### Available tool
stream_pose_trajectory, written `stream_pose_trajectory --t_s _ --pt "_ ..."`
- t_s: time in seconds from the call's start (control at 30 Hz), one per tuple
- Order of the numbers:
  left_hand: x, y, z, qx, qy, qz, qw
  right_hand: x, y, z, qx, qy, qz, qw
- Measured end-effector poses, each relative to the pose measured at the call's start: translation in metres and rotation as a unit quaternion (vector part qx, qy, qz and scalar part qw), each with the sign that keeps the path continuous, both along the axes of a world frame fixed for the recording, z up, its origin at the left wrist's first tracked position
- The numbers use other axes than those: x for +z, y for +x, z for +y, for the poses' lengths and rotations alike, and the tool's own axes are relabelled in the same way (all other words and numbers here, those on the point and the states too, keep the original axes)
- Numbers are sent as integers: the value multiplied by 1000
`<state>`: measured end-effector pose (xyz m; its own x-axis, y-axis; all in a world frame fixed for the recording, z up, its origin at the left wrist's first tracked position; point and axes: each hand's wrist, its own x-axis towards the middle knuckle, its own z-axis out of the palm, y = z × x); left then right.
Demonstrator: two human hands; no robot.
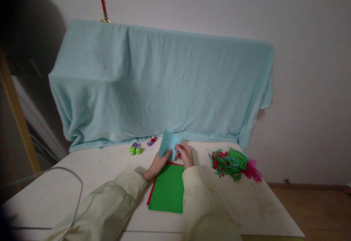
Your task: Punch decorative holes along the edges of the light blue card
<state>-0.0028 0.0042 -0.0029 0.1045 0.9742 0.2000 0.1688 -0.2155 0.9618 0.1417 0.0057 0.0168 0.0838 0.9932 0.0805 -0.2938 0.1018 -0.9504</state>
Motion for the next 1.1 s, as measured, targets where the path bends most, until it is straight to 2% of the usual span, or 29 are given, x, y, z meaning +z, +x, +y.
stream_pose_trajectory --t_s 0.43,0.77,0.93,1.1 --pt "1 1 1 10 23 -19 1000 -9 -2 4 -14 45 -14 999" --pt "1 -2 1 9 30 -23 999 -11 -4 4 -20 36 -10 999" --pt "7 -2 -2 9 30 -21 999 -5 -6 3 -58 40 6 998" --pt "5 -1 -3 8 35 -21 999 3 -6 -1 -74 57 27 995"
